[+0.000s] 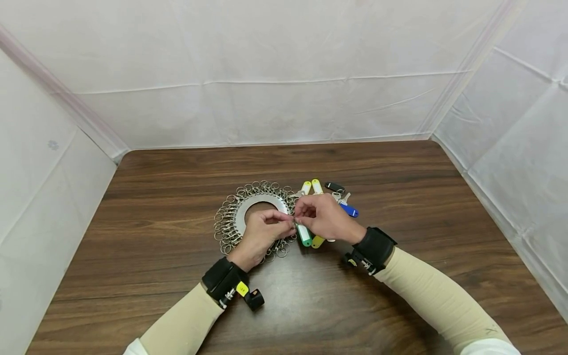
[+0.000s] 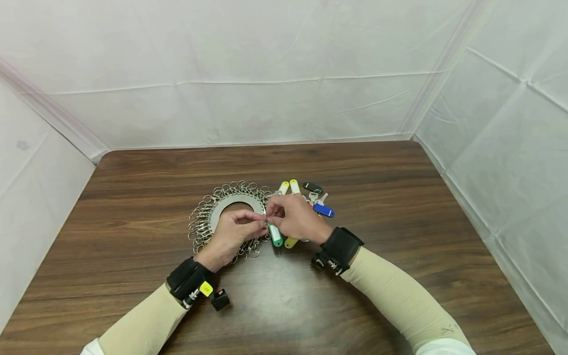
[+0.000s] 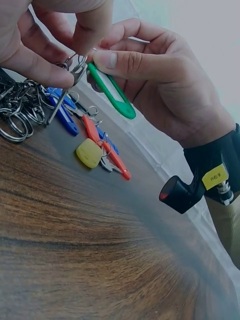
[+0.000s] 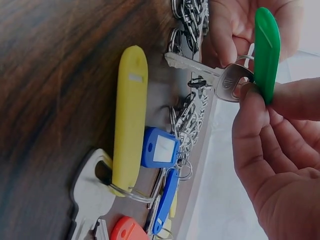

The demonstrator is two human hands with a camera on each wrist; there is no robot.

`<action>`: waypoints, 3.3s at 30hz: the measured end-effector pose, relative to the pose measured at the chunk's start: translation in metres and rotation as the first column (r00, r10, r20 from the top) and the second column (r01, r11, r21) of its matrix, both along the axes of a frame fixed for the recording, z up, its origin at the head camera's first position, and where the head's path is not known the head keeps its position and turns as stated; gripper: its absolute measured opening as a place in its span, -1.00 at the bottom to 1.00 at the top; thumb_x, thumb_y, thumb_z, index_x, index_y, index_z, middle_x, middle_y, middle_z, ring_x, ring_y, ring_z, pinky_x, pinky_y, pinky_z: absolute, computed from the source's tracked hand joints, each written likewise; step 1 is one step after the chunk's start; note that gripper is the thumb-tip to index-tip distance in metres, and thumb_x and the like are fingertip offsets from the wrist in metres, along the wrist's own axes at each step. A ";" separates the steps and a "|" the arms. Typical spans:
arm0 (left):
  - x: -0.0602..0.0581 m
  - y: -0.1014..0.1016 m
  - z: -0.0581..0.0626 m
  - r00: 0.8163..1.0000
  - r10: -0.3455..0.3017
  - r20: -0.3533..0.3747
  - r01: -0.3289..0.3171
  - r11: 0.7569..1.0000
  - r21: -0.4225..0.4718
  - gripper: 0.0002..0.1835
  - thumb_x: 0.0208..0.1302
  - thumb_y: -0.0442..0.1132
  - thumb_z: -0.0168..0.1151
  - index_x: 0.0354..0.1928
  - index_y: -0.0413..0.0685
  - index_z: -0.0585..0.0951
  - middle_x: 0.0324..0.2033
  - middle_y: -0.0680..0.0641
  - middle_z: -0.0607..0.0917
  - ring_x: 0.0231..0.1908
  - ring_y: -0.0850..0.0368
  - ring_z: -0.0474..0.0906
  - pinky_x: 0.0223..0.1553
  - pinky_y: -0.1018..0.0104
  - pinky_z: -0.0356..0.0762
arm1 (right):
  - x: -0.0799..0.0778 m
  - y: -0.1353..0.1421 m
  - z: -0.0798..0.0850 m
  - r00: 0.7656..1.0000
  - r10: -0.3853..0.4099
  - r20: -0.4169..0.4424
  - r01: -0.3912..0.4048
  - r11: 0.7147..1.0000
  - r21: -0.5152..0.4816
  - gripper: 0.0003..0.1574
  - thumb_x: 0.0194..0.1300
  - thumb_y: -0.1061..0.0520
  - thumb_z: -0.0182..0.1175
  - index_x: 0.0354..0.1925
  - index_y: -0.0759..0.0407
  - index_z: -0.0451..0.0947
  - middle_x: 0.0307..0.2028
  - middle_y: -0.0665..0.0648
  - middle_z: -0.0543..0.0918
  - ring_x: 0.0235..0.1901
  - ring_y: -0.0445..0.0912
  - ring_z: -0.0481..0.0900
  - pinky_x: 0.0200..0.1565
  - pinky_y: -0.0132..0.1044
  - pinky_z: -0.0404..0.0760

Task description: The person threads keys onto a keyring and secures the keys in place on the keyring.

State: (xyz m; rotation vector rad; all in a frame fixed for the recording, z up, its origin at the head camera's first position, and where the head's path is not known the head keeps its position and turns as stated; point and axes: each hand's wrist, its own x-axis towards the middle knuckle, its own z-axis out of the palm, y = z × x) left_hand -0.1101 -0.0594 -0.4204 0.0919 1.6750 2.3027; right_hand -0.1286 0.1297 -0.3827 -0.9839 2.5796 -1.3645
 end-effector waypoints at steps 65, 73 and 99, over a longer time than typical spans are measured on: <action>0.000 -0.006 0.001 0.850 -0.138 -0.508 -0.205 0.802 -0.561 -0.96 0.08 -0.26 0.43 -0.41 -0.04 0.75 -0.48 0.15 0.65 -0.45 0.27 0.50 -0.42 0.37 0.48 | -0.001 0.005 -0.004 0.983 0.070 -0.172 -0.078 0.996 -0.039 -0.75 0.11 0.46 0.23 -0.45 0.12 0.54 -0.46 -0.01 0.63 -0.45 -0.26 0.57 -0.40 -0.29 0.62; 0.000 -0.006 0.002 0.879 -0.143 -0.455 -0.166 0.802 -0.573 -0.94 0.12 -0.21 0.39 -0.40 -0.03 0.75 -0.46 0.12 0.67 -0.46 0.27 0.52 -0.44 0.38 0.49 | -0.002 0.005 -0.006 0.977 0.091 -0.192 -0.101 0.994 -0.042 -0.72 0.11 0.47 0.22 -0.45 0.11 0.55 -0.46 -0.03 0.63 -0.43 -0.24 0.58 -0.39 -0.28 0.62; -0.004 -0.008 0.000 0.823 -0.223 -0.523 -0.176 0.775 -0.607 -0.96 0.08 -0.27 0.42 -0.41 -0.06 0.74 -0.51 0.13 0.58 -0.48 0.28 0.47 -0.45 0.37 0.48 | -0.002 0.004 -0.005 0.983 0.069 -0.172 -0.080 0.995 -0.057 -0.71 0.12 0.49 0.19 -0.45 0.10 0.52 -0.46 -0.01 0.62 -0.45 -0.22 0.57 -0.40 -0.27 0.61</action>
